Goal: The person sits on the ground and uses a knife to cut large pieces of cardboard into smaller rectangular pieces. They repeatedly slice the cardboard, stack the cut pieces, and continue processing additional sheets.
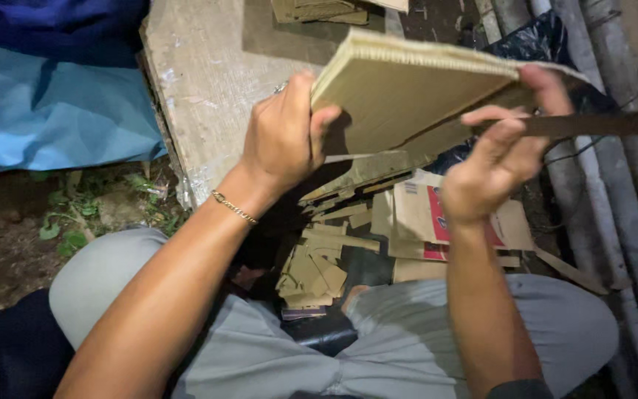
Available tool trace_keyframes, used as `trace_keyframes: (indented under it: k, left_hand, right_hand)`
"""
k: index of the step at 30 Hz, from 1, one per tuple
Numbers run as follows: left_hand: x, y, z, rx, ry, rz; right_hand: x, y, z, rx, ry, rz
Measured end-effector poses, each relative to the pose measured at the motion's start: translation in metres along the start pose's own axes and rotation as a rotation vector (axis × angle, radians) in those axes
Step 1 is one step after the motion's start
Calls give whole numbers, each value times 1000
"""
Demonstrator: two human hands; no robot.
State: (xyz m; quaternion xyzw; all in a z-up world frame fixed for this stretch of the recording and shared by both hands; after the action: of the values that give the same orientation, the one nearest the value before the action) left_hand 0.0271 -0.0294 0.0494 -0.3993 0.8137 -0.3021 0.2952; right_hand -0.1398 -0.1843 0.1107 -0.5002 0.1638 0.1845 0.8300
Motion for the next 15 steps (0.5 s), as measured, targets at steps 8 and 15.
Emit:
trace_keyframes:
  k: [8, 15]
  left_hand:
    - [-9, 12, -3, 42, 26, -18]
    - [-9, 20, 23, -258, -60, 43]
  right_hand:
    - [21, -11, 48, -190, 361, 275]
    - [41, -14, 30, -171, 391, 329]
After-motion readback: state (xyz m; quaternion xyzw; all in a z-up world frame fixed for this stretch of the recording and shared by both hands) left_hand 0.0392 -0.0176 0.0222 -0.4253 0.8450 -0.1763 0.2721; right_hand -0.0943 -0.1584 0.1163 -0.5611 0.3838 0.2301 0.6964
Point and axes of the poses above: each hand's wrist, its own y-axis away from the middle knuckle, its own x-axis out of the palm, z = x × y, the point moved 10 cm from there along -y, towards the middle knuckle, and after that the axes turned 10 degrees about y, right-handed, at the moved point
